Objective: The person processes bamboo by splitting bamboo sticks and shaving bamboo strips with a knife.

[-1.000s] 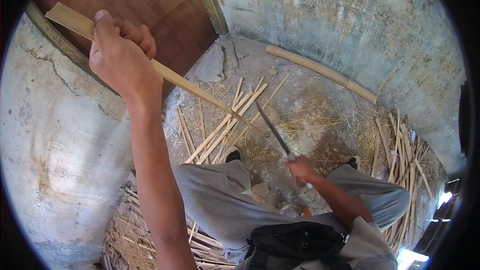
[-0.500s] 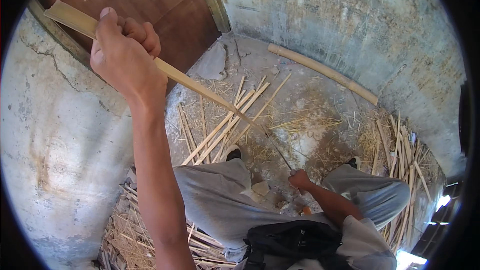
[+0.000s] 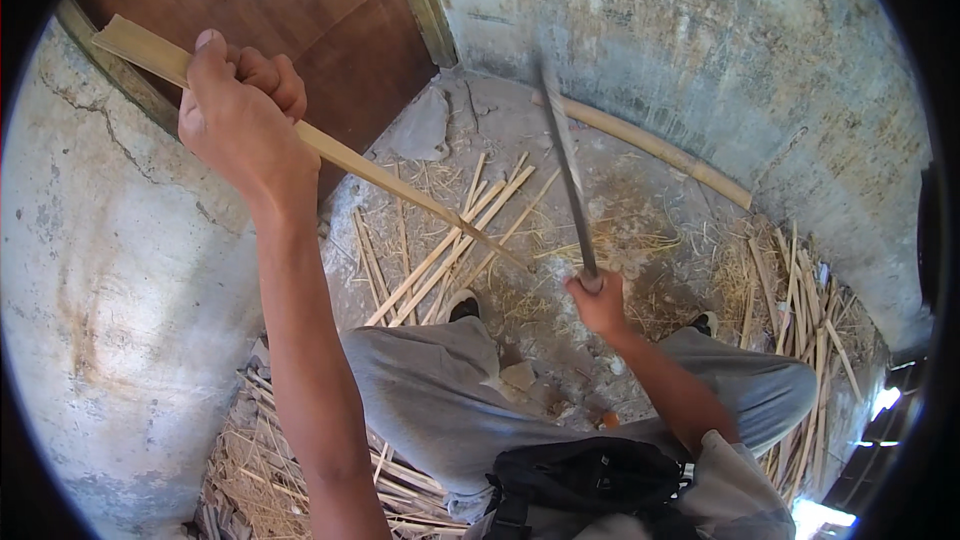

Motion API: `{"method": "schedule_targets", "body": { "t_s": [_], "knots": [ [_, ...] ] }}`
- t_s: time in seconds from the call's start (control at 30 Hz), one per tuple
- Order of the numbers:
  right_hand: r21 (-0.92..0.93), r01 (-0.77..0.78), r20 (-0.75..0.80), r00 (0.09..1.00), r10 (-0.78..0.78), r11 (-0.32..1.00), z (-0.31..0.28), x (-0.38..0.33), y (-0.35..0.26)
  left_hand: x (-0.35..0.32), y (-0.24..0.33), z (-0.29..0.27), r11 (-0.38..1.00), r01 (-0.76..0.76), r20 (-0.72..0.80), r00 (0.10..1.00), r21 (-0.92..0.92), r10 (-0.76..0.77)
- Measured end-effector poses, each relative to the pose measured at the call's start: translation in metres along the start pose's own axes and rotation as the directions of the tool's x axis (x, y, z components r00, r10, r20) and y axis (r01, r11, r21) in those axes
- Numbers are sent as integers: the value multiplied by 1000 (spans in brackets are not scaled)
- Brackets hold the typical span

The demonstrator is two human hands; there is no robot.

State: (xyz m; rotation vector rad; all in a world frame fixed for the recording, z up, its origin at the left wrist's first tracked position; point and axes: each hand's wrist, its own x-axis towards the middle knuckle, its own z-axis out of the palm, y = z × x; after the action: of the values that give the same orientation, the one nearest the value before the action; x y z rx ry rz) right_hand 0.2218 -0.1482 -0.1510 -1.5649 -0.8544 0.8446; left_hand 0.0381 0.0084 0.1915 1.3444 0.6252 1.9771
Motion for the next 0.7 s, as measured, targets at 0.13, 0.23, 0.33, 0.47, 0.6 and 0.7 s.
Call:
{"method": "schedule_targets", "body": {
  "t_s": [0.13, 0.23, 0.33, 0.47, 0.6, 0.7],
  "knots": [
    [-409, -190, -11, 979, 204, 892, -3, -54, 177, -3, 2, 8, 1000, 14, -21, 1000, -26, -14],
    [-712, 65, 213, 969, 127, 699, -8, -63, 258, -8, 2, 18, 996, 29, 33, 999, -81, -27],
    [-735, -14, 209, 947, 246, 678, -11, -70, 243, -8, 1, 12, 995, 24, 62, 998, -92, -18],
    [-229, -758, 373, 511, 774, 611, -30, -38, 223, -9, 0, 18, 995, 27, 68, 997, -97, -20],
    [255, -885, 622, 459, 634, 390, -30, -14, 196, -9, 1, 17, 996, 23, 81, 997, -87, -16],
    [-2, -661, 262, 724, 638, 750, -9, 1, 95, -4, -5, 3, 999, 19, 54, 998, -40, -16]
  ]
}}
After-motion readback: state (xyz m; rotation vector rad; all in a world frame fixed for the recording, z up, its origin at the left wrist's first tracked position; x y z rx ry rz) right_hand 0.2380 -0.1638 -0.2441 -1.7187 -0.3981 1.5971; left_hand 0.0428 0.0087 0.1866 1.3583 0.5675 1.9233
